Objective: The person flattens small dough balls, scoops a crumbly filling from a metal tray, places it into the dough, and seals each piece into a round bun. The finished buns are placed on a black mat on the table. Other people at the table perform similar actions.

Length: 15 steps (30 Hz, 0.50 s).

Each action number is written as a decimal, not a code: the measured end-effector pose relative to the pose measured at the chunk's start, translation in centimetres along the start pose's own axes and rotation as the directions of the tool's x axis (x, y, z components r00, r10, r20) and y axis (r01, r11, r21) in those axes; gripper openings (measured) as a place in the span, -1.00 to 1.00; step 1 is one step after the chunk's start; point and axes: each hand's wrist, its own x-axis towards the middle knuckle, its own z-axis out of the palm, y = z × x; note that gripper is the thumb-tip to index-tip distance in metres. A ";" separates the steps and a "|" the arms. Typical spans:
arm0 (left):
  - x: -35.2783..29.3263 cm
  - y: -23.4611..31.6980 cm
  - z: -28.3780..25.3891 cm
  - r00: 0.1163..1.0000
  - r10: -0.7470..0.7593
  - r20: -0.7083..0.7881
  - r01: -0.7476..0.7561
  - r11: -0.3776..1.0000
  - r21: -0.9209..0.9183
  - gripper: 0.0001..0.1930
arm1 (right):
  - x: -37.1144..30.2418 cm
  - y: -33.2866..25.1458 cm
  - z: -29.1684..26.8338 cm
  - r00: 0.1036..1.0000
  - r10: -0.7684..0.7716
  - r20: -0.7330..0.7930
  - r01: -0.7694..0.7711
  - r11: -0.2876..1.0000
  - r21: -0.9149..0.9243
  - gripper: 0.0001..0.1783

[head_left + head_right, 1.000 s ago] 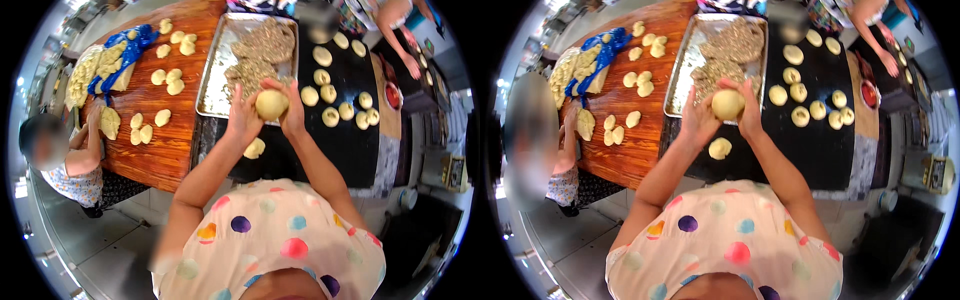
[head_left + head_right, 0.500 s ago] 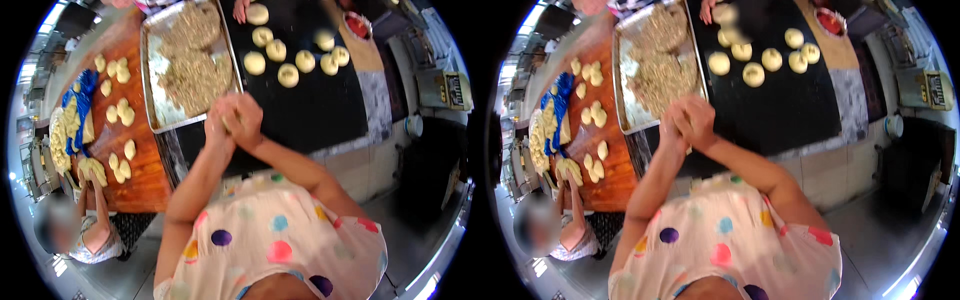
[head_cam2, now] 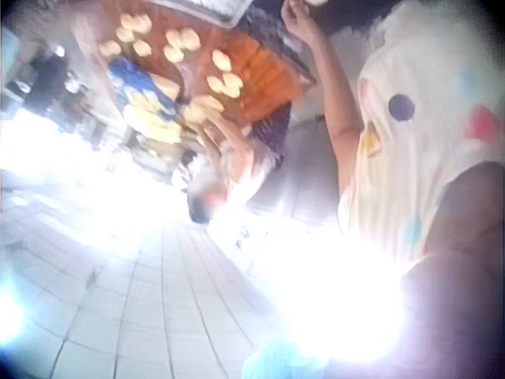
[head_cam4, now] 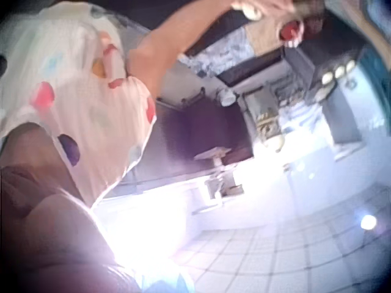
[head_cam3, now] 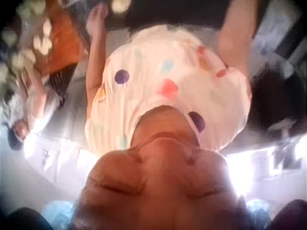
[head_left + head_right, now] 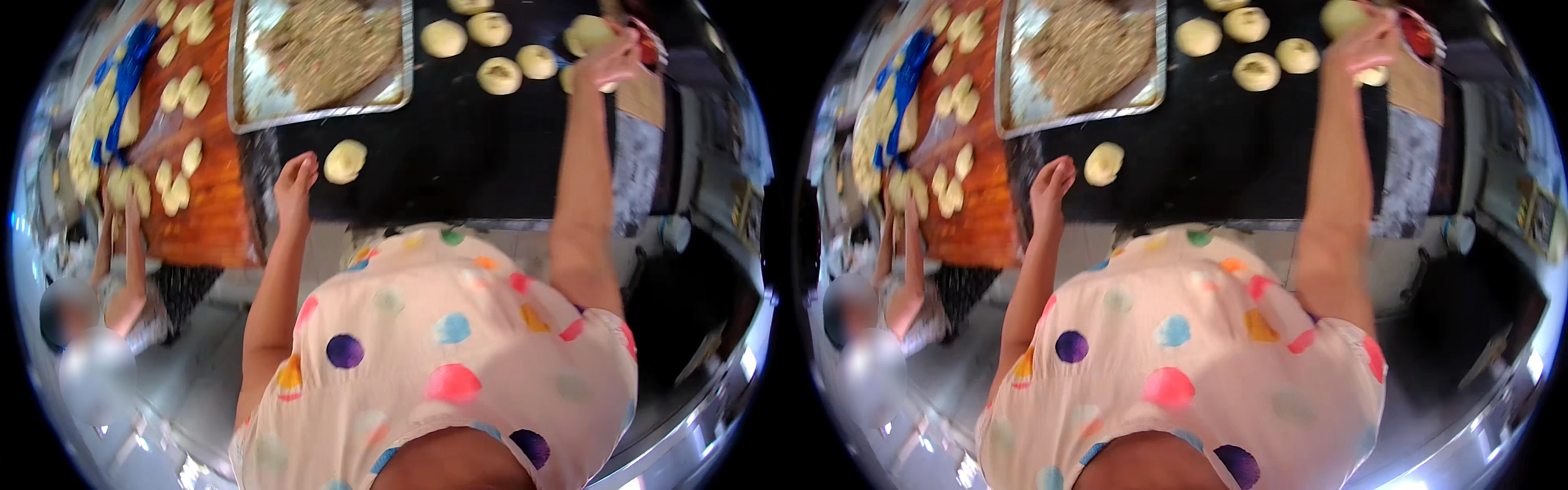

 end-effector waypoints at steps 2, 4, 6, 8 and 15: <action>0.8 -1.9 -2.0 0.999 0.023 -0.028 -0.017 0.980 0.200 -0.62 | 0.7 5.1 -1.3 0.951 -0.134 0.280 0.253 0.859 -0.446 -0.63; 1.4 -4.1 -2.4 0.998 -0.041 -0.053 0.049 0.986 0.157 -0.56 | -0.7 10.6 -3.5 0.793 0.188 0.580 0.282 0.729 -0.623 -0.70; 1.1 -6.1 -0.9 0.993 0.002 -0.122 0.014 0.991 0.133 -0.50 | -6.3 6.3 -2.5 0.823 -0.026 0.567 0.261 0.905 -0.337 -0.72; 1.3 -6.4 1.0 0.976 -0.162 -0.142 0.170 0.985 0.044 -0.42 | -12.0 0.8 -3.5 0.739 0.123 0.663 0.003 0.983 -0.186 -0.76; 3.9 -4.8 4.0 0.942 -0.292 0.167 0.271 0.952 0.139 -0.68 | -22.7 -6.3 -10.9 0.302 0.466 0.832 -0.440 0.842 -0.312 -0.80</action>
